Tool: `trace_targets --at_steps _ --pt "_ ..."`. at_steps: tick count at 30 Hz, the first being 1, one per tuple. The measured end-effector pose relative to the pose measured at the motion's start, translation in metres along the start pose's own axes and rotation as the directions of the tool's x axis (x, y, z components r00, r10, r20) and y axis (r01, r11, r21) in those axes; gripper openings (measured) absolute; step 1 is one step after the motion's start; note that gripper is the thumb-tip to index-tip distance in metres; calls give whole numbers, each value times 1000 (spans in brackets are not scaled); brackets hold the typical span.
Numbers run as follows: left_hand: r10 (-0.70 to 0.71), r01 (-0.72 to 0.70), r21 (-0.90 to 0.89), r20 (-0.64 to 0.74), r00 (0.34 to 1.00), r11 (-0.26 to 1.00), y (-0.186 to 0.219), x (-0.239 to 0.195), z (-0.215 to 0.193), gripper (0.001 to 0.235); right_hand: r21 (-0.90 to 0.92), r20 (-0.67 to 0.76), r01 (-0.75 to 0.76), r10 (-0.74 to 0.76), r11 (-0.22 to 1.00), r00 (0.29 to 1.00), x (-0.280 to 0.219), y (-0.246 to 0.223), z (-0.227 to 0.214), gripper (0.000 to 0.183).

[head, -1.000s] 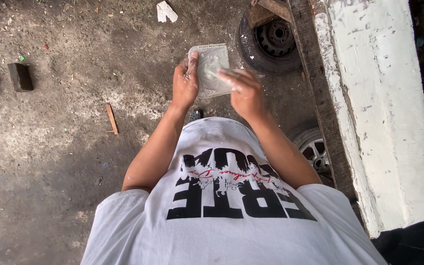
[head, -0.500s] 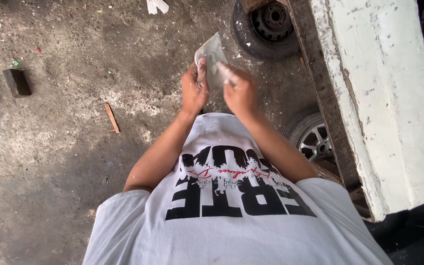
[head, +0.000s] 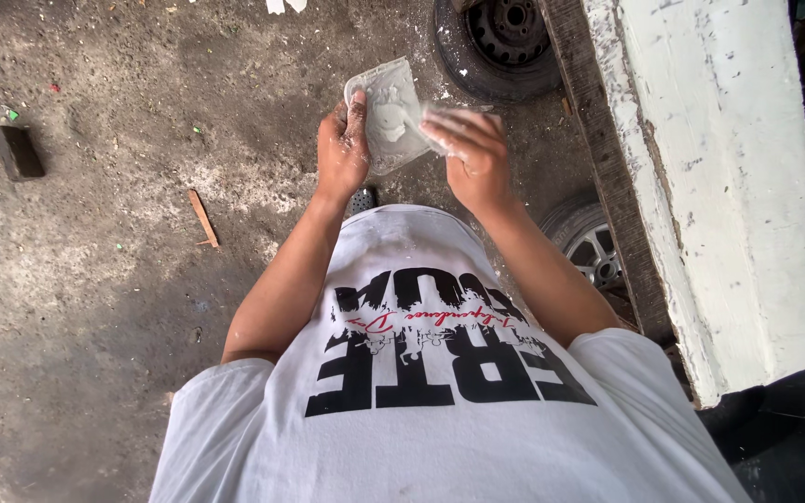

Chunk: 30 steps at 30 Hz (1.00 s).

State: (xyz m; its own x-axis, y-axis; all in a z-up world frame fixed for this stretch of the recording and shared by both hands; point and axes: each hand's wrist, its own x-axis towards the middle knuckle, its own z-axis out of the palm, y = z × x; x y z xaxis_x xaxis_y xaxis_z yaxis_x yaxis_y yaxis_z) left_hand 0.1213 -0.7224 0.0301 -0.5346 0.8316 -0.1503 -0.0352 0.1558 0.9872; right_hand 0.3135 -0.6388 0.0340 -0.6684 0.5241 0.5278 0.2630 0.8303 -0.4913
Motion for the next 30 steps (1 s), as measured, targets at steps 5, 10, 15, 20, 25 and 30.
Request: trace_targets --at_steps 5,10,15,20,25,30 --pt "-12 14 59 -21 1000 998 -2 4 3 56 10 75 90 -90 996 993 -6 -4 8 22" --pt "-7 8 -37 30 1000 999 -3 8 4 57 104 -73 -3 11 995 997 -11 21 5 30" --pt "-2 -4 124 50 999 992 -1 8 11 60 92 -103 -155 164 984 981 -7 23 24 33" --pt "69 -69 -14 33 997 998 -4 14 13 62 155 -24 -127 132 980 991 -7 9 22 32" --pt "19 -21 163 16 1000 986 -15 21 16 65 -17 -173 -103 99 995 980 0 7 26 29" --pt "-25 25 126 -1 1000 992 -20 32 11 65 31 37 -28 27 999 999 2 13 19 29"
